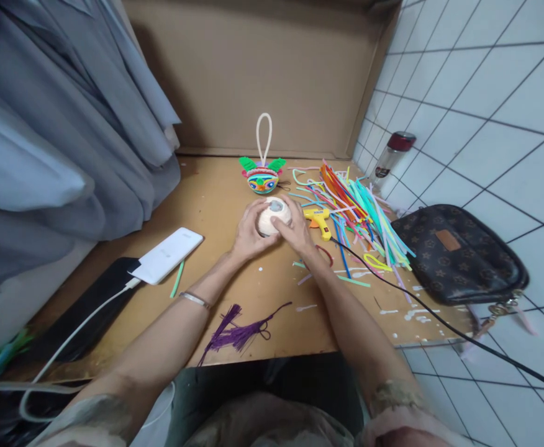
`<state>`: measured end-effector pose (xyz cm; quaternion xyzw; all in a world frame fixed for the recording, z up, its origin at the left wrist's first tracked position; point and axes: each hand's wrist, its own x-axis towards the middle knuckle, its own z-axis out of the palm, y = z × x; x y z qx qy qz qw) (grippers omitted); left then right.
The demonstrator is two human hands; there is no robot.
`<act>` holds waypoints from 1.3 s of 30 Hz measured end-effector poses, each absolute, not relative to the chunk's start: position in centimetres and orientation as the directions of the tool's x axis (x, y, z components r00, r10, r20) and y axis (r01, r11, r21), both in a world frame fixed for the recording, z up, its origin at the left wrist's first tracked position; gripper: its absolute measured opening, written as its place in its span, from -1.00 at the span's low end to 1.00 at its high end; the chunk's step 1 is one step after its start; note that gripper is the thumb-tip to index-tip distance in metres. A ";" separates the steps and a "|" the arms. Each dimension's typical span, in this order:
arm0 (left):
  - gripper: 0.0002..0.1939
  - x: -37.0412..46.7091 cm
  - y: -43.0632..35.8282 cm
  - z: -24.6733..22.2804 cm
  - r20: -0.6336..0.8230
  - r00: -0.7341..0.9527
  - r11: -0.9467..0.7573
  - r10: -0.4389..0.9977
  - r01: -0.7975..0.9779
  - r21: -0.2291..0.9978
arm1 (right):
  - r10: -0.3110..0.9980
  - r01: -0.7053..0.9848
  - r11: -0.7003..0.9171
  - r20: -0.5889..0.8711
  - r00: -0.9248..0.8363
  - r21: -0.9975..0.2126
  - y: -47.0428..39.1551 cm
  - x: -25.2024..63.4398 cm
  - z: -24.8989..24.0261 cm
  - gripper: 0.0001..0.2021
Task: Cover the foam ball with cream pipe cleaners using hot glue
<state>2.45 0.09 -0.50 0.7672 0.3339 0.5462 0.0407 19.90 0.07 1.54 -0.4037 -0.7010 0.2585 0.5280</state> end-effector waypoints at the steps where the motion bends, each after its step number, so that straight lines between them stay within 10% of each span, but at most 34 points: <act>1: -0.28 2.4 0.1 -0.5 0.812 0.182 -0.775 0.555 0.468 0.424 | 0.828 0.310 0.555 0.549 -0.112 -0.772 0.0 19.9 1.5 -0.35; 29: -0.34 2.2 0.4 -0.4 0.803 0.208 -0.769 0.559 0.493 0.407 | 0.782 0.389 0.597 0.617 -0.088 -0.701 -0.1 19.3 1.8 -0.49; 39: -0.31 2.3 -0.3 0.0 0.779 0.261 -0.771 0.571 0.497 0.399 | 0.865 0.210 0.479 0.499 0.054 -0.853 -0.1 18.6 2.0 -0.57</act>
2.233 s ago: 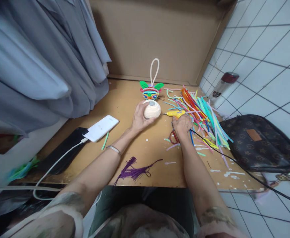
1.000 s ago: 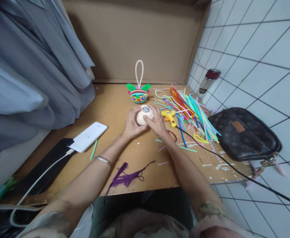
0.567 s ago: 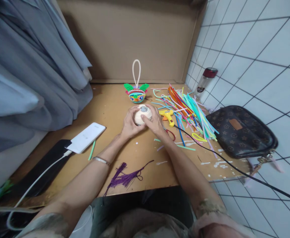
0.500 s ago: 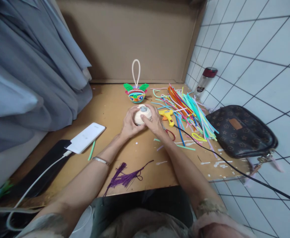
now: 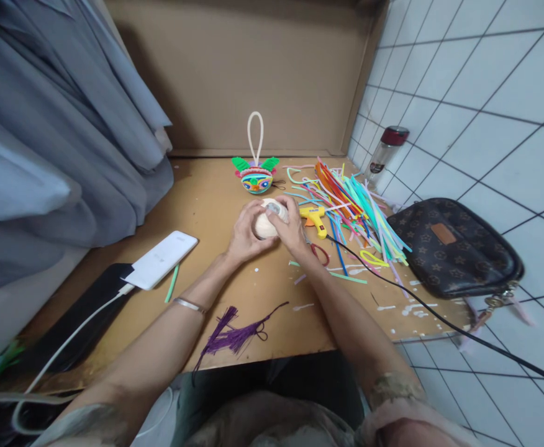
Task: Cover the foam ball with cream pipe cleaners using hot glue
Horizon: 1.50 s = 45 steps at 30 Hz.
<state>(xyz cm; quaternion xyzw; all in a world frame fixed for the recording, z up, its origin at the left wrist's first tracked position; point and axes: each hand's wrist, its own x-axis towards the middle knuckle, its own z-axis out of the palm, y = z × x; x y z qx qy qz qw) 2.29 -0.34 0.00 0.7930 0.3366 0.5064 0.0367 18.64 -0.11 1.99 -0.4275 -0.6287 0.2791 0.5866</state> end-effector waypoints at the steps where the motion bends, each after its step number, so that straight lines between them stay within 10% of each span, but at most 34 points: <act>1: -0.31 2.3 -0.5 0.0 0.772 0.272 -0.768 0.575 0.505 0.394 | 0.866 0.195 0.477 0.496 0.066 -0.857 -0.1 18.6 2.1 -0.58; 45: -0.30 2.7 -0.4 -0.1 0.776 0.270 -0.767 0.569 0.514 0.383 | 0.920 0.010 0.353 0.350 0.176 -0.935 -0.1 16.6 3.4 -0.56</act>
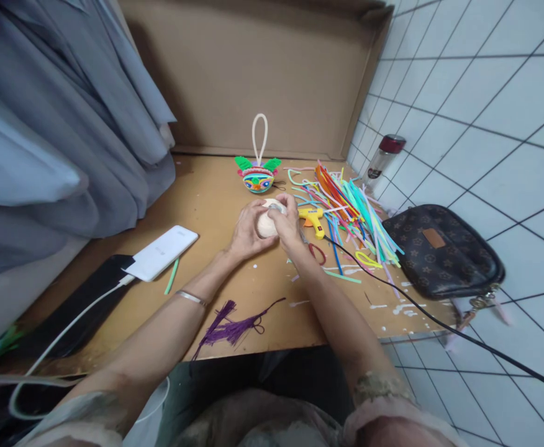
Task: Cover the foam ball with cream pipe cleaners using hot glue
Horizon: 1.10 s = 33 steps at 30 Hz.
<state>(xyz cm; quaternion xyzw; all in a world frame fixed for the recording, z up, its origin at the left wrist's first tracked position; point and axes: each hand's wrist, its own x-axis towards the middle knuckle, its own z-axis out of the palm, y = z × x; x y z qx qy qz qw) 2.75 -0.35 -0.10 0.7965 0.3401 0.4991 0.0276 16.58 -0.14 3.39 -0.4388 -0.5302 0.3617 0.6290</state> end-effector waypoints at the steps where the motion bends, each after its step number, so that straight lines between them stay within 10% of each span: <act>1: -0.29 2.7 -0.3 -0.1 0.777 0.263 -0.764 0.572 0.515 0.388 | 0.921 0.011 0.352 0.348 0.174 -0.936 -0.1 16.5 3.4 -0.56; 19: -0.25 2.5 -0.2 -0.3 0.778 0.268 -0.773 0.567 0.499 0.391 | 0.967 -0.282 0.237 0.199 0.158 -0.929 -0.7 17.4 3.9 -0.52; 33: -0.22 2.7 -0.2 -0.8 0.798 0.253 -0.782 0.547 0.494 0.380 | 0.949 -0.104 0.281 0.260 0.178 -0.954 -0.5 16.8 2.8 -0.48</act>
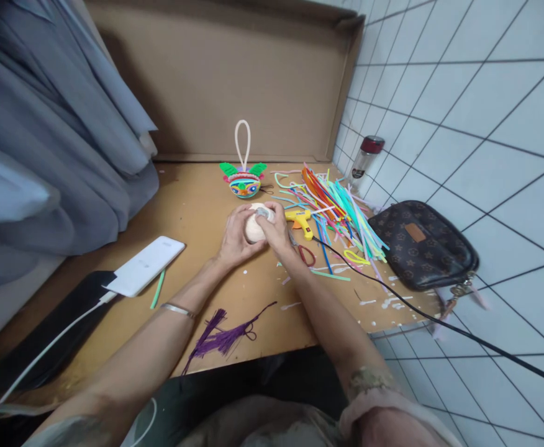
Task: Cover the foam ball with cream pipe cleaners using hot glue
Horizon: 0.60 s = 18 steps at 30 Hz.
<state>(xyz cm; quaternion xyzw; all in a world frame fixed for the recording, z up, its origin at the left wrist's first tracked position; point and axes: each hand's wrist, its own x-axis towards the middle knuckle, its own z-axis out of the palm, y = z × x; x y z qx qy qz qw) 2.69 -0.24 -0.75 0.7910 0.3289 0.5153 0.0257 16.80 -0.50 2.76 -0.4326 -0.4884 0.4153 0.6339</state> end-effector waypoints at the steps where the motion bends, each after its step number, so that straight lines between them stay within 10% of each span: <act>1: -0.20 2.8 -0.2 -0.9 0.799 0.235 -0.778 0.553 0.489 0.395 | 0.947 -0.087 0.284 0.265 0.179 -0.955 -0.4 16.7 2.6 -0.47; 7: -0.16 3.2 -0.3 -0.7 0.719 0.057 -0.672 0.692 0.413 0.614 | 0.918 0.318 0.291 0.357 0.172 -0.902 -0.4 19.1 4.2 -0.57; 11: -0.10 3.2 -0.4 0.0 0.535 -0.123 -0.474 0.836 0.332 0.816 | 0.862 0.860 -0.127 0.374 0.343 -0.495 -1.5 22.2 5.4 -0.48; 18: -0.11 3.3 -1.0 1.0 0.453 -0.152 -0.393 0.878 0.308 0.866 | 0.905 0.917 -0.344 0.189 0.381 -0.203 -1.5 22.9 3.9 -0.37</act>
